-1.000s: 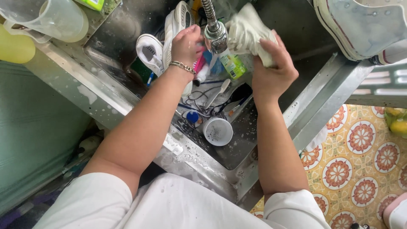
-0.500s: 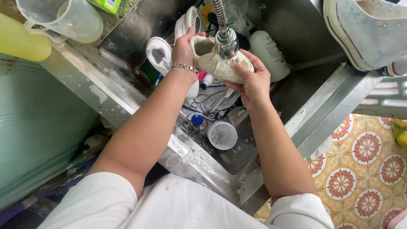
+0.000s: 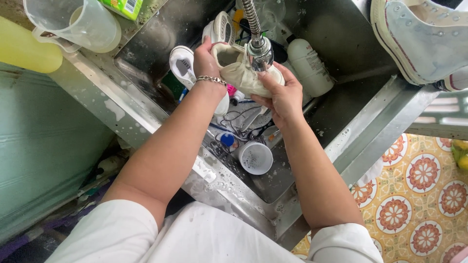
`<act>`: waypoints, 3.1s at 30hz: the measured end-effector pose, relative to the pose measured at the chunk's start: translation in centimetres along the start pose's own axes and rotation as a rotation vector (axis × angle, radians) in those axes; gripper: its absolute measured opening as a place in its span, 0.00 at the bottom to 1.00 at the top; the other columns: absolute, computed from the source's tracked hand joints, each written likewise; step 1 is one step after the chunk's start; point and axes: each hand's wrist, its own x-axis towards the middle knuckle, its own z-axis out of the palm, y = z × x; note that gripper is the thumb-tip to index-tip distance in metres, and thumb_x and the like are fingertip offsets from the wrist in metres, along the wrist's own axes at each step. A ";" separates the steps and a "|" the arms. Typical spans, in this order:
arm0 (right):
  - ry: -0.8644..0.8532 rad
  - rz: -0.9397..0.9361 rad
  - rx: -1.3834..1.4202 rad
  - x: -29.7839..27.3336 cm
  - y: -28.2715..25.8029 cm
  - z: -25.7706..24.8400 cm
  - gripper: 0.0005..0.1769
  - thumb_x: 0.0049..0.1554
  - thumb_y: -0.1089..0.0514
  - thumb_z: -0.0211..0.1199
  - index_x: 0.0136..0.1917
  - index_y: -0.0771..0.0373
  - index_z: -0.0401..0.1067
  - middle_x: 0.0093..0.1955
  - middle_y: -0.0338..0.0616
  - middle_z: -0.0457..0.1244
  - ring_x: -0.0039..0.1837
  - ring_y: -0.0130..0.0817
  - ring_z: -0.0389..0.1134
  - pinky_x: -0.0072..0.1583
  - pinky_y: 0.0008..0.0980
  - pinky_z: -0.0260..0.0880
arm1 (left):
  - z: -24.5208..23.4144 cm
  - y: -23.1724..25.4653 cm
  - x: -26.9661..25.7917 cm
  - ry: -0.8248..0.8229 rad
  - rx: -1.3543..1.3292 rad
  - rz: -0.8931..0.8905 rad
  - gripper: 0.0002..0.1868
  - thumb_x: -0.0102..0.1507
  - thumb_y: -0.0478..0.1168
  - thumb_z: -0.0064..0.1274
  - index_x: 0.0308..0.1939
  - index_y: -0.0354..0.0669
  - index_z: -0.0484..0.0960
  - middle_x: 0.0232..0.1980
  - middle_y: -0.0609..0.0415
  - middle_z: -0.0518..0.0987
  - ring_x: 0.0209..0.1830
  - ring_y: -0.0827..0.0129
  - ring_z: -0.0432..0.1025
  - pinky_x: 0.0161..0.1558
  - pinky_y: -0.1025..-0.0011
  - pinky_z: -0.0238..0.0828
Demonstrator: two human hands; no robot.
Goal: The person scrubs a white sneaker with a brush and cleaning solution in a sink, rinses it under running water, and then scrubs the sole and laces. They also remove and clean the insole separately before reinserting it.
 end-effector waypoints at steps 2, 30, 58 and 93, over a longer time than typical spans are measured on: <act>-0.003 0.021 -0.017 -0.2 -0.2 0.1 0.33 0.65 0.62 0.80 0.81 0.52 0.81 0.73 0.51 0.80 0.65 0.51 0.88 0.50 0.45 0.97 | -0.2 -0.4 1.1 -0.034 0.015 0.083 0.37 0.79 0.64 0.47 0.30 0.42 0.93 0.46 0.42 0.92 0.49 0.47 0.86 0.50 0.51 0.86; -0.029 0.095 0.283 -7.3 7.5 -5.8 0.31 0.70 0.59 0.78 0.78 0.67 0.65 0.68 0.72 0.77 0.64 0.77 0.83 0.55 0.84 0.88 | -2.5 -7.3 2.7 -0.341 0.534 0.381 0.13 0.55 0.52 0.76 0.31 0.49 0.92 0.28 0.54 0.81 0.33 0.67 0.84 0.36 0.68 0.86; -0.092 0.152 0.047 -4.5 1.7 -2.0 0.31 0.70 0.49 0.74 0.83 0.58 0.81 0.67 0.49 0.79 0.62 0.47 0.85 0.53 0.51 0.94 | 0.7 -3.8 -0.7 -0.240 0.860 0.414 0.06 0.77 0.36 0.62 0.53 0.47 0.94 0.45 0.56 0.92 0.43 0.64 0.91 0.37 0.65 0.95; -0.013 0.204 0.266 0.2 2.2 0.2 0.38 0.57 0.32 0.81 0.73 0.52 0.81 0.63 0.44 0.80 0.61 0.39 0.84 0.51 0.33 0.85 | 0.2 -2.0 1.9 -0.372 -0.017 0.289 0.48 0.51 0.18 0.37 0.72 0.30 0.95 0.79 0.36 0.89 0.71 0.37 0.86 0.56 0.44 0.93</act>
